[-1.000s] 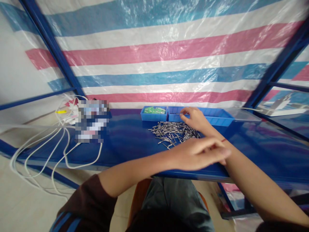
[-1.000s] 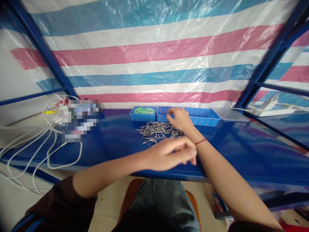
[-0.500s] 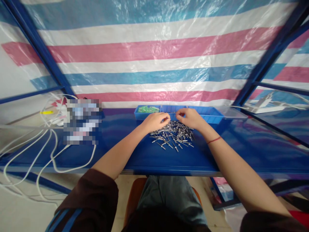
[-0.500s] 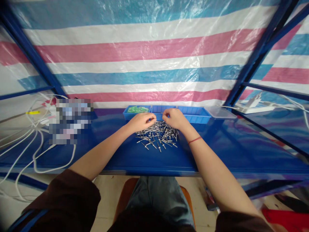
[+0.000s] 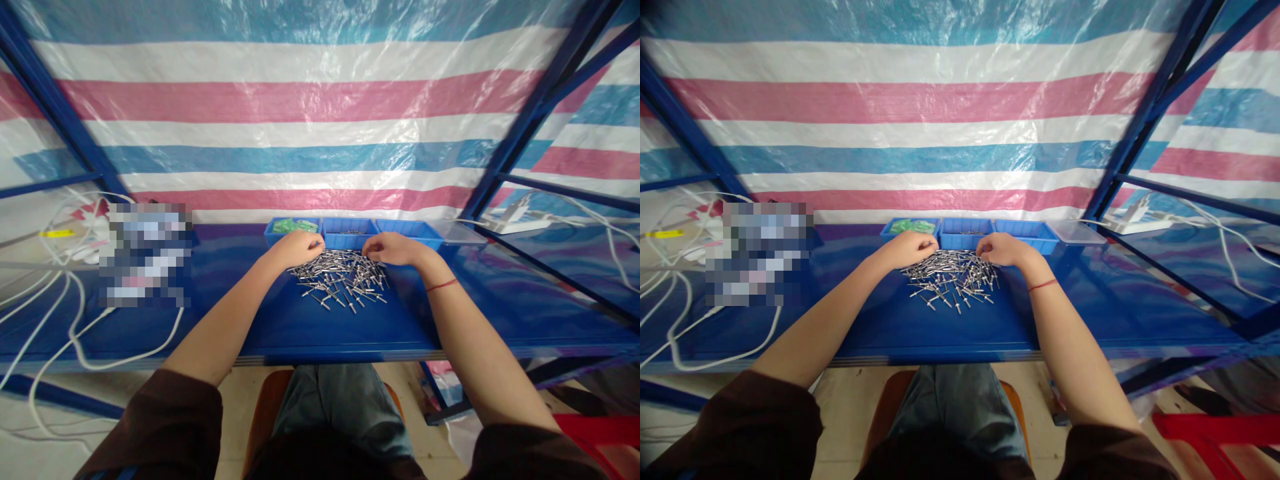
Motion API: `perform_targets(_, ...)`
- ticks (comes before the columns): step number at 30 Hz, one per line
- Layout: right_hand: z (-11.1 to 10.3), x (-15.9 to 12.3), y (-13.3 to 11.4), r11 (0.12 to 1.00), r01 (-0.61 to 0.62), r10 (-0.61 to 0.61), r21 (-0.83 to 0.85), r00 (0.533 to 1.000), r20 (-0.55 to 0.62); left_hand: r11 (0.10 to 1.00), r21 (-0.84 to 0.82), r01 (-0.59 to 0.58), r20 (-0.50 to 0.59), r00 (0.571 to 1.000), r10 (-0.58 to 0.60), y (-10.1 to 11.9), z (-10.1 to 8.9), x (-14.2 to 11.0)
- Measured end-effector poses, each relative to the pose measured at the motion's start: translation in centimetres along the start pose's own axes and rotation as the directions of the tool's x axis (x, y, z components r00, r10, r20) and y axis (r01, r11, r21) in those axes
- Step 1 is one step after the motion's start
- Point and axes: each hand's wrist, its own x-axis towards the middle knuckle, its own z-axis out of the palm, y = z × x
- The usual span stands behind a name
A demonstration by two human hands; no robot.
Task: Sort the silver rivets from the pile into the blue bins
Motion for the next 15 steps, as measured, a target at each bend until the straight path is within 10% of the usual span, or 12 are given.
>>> perform_targets(9, -0.6, -0.5, 0.3, 0.995, -0.083, 0.086, -0.056, 0.994, 0.066, 0.961, -0.028, 0.276, 0.294, 0.921, -0.256, -1.7, -1.7, -0.5)
perform_targets(15, -0.6, -0.7, -0.5, 0.999, 0.015, -0.023, 0.052, 0.986, 0.164, 0.969, -0.018, 0.247, 0.287, 0.930, -0.231, -2.6, -1.3, -0.7)
